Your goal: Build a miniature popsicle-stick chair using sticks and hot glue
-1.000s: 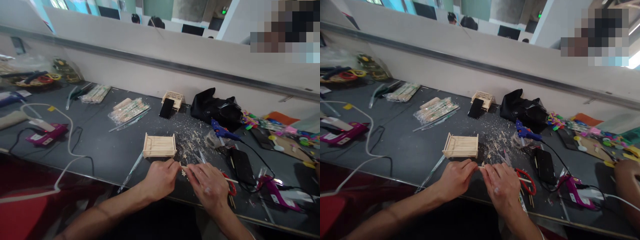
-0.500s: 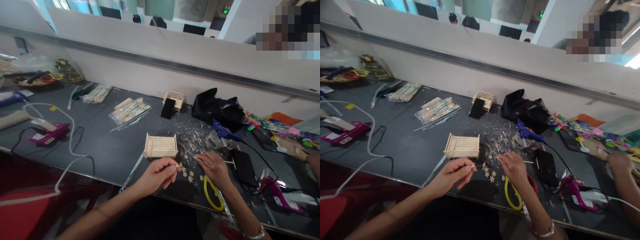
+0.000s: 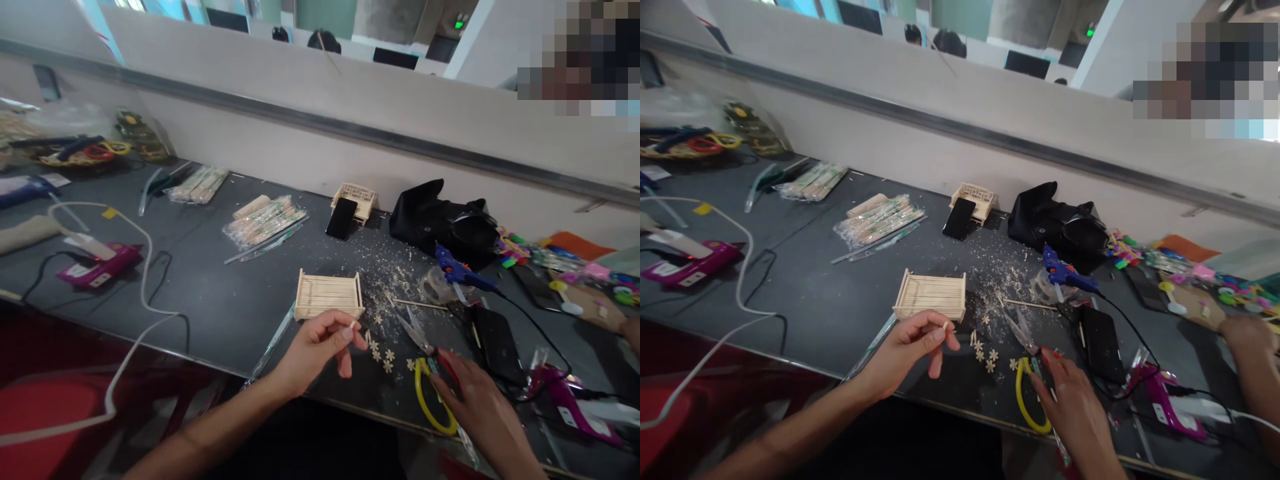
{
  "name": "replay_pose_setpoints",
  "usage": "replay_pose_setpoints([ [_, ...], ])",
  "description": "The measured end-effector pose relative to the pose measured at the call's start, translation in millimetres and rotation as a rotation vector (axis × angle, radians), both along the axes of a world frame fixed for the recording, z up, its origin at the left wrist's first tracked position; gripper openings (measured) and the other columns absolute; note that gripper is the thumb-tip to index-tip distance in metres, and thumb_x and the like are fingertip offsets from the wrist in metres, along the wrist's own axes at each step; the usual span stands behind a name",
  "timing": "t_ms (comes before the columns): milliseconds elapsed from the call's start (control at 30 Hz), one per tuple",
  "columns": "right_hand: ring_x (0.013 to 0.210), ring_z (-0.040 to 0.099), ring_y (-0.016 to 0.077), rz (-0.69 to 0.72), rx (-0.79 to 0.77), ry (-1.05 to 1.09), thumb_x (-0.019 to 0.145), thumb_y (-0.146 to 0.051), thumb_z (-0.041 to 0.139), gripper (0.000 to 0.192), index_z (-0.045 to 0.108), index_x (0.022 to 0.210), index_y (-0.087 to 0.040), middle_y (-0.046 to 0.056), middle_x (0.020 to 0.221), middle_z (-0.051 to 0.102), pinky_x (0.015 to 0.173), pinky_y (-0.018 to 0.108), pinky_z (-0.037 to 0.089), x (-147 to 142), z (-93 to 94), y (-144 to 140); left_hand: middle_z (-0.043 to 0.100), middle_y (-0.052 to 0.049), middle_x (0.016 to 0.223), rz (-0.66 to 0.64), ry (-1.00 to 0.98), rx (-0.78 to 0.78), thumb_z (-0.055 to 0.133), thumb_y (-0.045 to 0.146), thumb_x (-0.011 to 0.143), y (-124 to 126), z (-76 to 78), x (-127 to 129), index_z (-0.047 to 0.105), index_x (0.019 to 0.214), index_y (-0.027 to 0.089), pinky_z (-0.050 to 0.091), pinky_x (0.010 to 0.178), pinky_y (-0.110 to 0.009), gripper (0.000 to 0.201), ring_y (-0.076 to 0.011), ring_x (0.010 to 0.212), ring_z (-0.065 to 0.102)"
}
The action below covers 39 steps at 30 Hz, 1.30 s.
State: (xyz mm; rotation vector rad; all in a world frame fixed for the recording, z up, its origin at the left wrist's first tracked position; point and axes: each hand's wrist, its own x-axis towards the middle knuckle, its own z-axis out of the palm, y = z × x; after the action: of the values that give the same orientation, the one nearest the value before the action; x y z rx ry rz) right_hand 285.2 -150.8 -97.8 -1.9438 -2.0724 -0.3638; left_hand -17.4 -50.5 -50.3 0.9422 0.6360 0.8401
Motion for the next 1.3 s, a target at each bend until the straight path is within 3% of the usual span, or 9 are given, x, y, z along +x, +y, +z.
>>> replay_pose_setpoints([
  [133, 0.089, 0.073, 0.0258, 0.059, -0.039, 0.053, 0.094, -0.054, 0.045, 0.046, 0.060, 0.123, -0.022, 0.010, 0.102, 0.075, 0.075, 0.038, 0.059, 11.7, -8.0, -11.9, 0.073, -0.004, 0.078, -0.041, -0.070, -0.065, 0.074, 0.049, 0.078, -0.2, -3.2, 4.1, 0.059, 0.088, 0.014, 0.045, 0.045, -0.021, 0.039, -0.0077, 0.041, 0.058],
  [400, 0.093, 0.074, 0.0265, 0.017, -0.130, 0.166, 0.077, -0.025, 0.050, 0.058, 0.054, 0.134, -0.019, 0.009, 0.108, 0.076, 0.081, 0.040, 0.060, 6.1, -5.8, 8.8, 0.069, -0.002, 0.079, 0.002, 0.012, -0.052, 0.077, 0.050, 0.074, -11.4, -11.9, 4.7, 0.062, 0.084, 0.014, 0.044, 0.045, -0.020, 0.040, -0.0061, 0.044, 0.056],
  [500, 0.084, 0.076, 0.0252, 0.011, -0.180, 0.268, 0.076, -0.027, 0.054, 0.051, 0.059, 0.127, -0.025, 0.005, 0.104, 0.078, 0.067, 0.034, 0.062, 5.6, 6.9, 14.1, 0.068, -0.001, 0.076, -0.008, 0.043, -0.061, 0.077, 0.050, 0.072, -16.9, -17.3, 4.8, 0.063, 0.083, 0.014, 0.045, 0.047, -0.020, 0.040, -0.0068, 0.047, 0.057],
  [600, 0.069, 0.076, 0.0237, 0.022, -0.201, 0.415, 0.077, -0.037, 0.063, 0.035, 0.065, 0.111, -0.028, 0.001, 0.086, 0.079, 0.055, 0.029, 0.060, 1.9, 23.2, 15.0, 0.069, -0.001, 0.075, 0.025, 0.073, -0.051, 0.077, 0.050, 0.072, -19.5, -19.7, 5.1, 0.065, 0.083, 0.014, 0.045, 0.048, -0.021, 0.040, -0.0072, 0.048, 0.057],
  [700, 0.054, 0.071, 0.0183, 0.005, -0.134, 0.568, 0.081, -0.043, 0.063, 0.025, 0.066, 0.099, -0.026, -0.002, 0.067, 0.074, 0.050, 0.023, 0.057, -11.2, 35.0, 11.6, 0.069, -0.002, 0.073, 0.085, 0.094, -0.012, 0.078, 0.050, 0.071, -19.2, -17.1, 6.4, 0.066, 0.083, 0.014, 0.047, 0.049, -0.021, 0.040, -0.0077, 0.050, 0.057],
  [767, 0.054, 0.069, 0.0159, 0.027, -0.058, 0.617, 0.083, -0.041, 0.060, 0.023, 0.064, 0.098, -0.025, -0.002, 0.067, 0.072, 0.051, 0.021, 0.056, -24.6, 39.7, 8.3, 0.067, -0.001, 0.071, 0.125, 0.102, 0.032, 0.078, 0.049, 0.071, -18.3, -13.3, 8.4, 0.066, 0.082, 0.013, 0.049, 0.050, -0.022, 0.039, -0.0084, 0.051, 0.058],
  [933, 0.071, 0.071, 0.0152, 0.295, 0.000, 0.506, 0.084, -0.020, 0.055, 0.029, 0.060, 0.112, -0.025, 0.002, 0.090, 0.072, 0.063, 0.022, 0.057, -63.7, 51.8, 6.0, 0.065, -0.002, 0.069, 0.164, 0.127, 0.149, 0.076, 0.048, 0.075, -17.7, -4.3, 14.7, 0.068, 0.083, 0.013, 0.053, 0.051, -0.023, 0.036, -0.0110, 0.054, 0.061],
  [1033, 0.077, 0.070, 0.0160, 0.405, 0.014, 0.437, 0.083, -0.013, 0.052, 0.037, 0.056, 0.118, -0.025, 0.004, 0.092, 0.071, 0.067, 0.023, 0.057, -81.8, 59.2, 8.9, 0.066, -0.003, 0.073, 0.154, 0.124, 0.245, 0.073, 0.045, 0.078, -18.9, -3.1, 15.7, 0.069, 0.083, 0.014, 0.055, 0.053, -0.024, 0.032, -0.0116, 0.055, 0.062],
  [1300, 0.077, 0.068, 0.0178, 0.445, 0.024, 0.364, 0.081, -0.009, 0.051, 0.041, 0.055, 0.121, -0.020, 0.006, 0.089, 0.067, 0.068, 0.025, 0.058, -93.5, 61.3, 11.7, 0.068, -0.003, 0.073, 0.203, 0.073, 0.366, 0.072, 0.032, 0.081, -19.9, -6.7, 12.0, 0.070, 0.082, 0.015, 0.056, 0.053, -0.024, 0.017, -0.0128, 0.056, 0.065],
])
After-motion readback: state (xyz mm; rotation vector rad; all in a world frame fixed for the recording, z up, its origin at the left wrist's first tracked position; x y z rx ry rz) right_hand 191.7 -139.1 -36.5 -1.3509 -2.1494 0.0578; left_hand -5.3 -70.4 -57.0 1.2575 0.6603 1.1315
